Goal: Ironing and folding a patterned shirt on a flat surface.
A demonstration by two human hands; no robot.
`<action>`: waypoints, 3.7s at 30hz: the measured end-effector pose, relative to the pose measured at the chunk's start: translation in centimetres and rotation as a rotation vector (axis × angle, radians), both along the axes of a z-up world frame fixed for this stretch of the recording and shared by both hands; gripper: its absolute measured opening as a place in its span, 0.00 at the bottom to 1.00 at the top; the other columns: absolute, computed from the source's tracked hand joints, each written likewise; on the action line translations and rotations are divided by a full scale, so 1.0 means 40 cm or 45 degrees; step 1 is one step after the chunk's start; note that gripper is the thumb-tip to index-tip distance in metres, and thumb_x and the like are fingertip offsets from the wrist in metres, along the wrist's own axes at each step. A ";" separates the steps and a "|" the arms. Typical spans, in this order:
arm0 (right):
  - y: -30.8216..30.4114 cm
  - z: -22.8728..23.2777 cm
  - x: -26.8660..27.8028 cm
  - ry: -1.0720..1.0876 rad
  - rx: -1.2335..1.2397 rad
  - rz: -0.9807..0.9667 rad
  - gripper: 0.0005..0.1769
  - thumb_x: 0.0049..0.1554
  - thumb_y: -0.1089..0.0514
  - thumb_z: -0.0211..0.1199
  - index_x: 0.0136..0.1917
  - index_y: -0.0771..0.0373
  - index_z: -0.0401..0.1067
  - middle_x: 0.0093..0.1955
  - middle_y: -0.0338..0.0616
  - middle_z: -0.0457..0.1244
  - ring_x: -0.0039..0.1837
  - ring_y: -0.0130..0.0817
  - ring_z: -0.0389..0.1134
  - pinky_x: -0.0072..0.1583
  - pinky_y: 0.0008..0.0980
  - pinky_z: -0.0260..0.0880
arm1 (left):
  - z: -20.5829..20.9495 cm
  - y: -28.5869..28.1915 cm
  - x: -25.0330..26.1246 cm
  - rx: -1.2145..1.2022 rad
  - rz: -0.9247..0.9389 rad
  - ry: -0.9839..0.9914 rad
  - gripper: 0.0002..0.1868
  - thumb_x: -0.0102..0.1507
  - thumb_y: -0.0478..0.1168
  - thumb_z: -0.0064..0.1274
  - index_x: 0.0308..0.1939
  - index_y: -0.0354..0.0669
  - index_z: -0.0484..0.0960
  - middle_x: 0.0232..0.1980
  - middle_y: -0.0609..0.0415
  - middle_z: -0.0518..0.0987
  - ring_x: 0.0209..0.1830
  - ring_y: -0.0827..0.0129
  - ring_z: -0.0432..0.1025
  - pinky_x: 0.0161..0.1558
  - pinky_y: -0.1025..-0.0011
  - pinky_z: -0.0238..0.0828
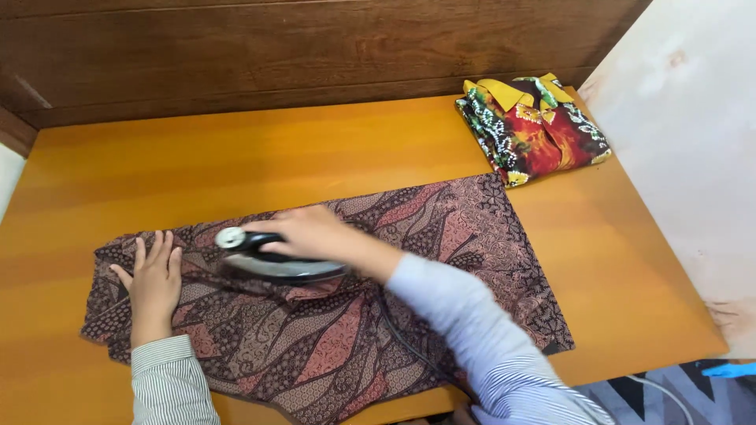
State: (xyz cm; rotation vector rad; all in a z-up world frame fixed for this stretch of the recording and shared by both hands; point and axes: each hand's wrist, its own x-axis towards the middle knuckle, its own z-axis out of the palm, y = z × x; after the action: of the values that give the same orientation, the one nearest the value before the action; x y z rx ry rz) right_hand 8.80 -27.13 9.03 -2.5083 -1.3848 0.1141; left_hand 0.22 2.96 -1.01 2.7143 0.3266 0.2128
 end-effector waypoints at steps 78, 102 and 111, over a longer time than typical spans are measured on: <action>-1.017 -0.118 -0.378 0.330 -0.074 -0.818 0.51 0.36 0.76 0.53 0.69 0.40 0.63 0.75 0.36 0.54 0.78 0.37 0.49 0.74 0.58 0.36 | 0.118 -0.107 -0.436 -1.196 0.265 -1.186 0.21 0.76 0.26 0.37 0.68 0.50 0.54 0.48 0.44 0.71 0.50 0.65 0.67 0.65 0.62 0.73; -1.046 -0.224 -0.075 0.723 0.672 -1.210 0.11 0.57 0.53 0.62 0.48 0.63 0.73 0.50 0.37 0.65 0.53 0.27 0.65 0.57 0.25 0.59 | 0.142 -0.033 -0.229 0.124 0.185 0.209 0.27 0.68 0.56 0.43 0.58 0.37 0.75 0.49 0.45 0.79 0.52 0.50 0.72 0.53 0.53 0.69; -0.999 -0.174 -0.110 0.677 0.283 -1.555 0.44 0.49 0.39 0.59 0.70 0.69 0.60 0.73 0.53 0.54 0.74 0.44 0.54 0.73 0.40 0.48 | 0.015 0.105 -0.367 -0.113 0.277 0.533 0.25 0.53 0.59 0.60 0.42 0.45 0.81 0.45 0.52 0.79 0.50 0.59 0.70 0.51 0.67 0.63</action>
State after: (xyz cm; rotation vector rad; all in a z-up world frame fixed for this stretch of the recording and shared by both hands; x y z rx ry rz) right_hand 4.40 -67.11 2.08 -2.4075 0.3807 0.3064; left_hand -14.45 7.17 -0.41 2.6146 0.7326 -0.3097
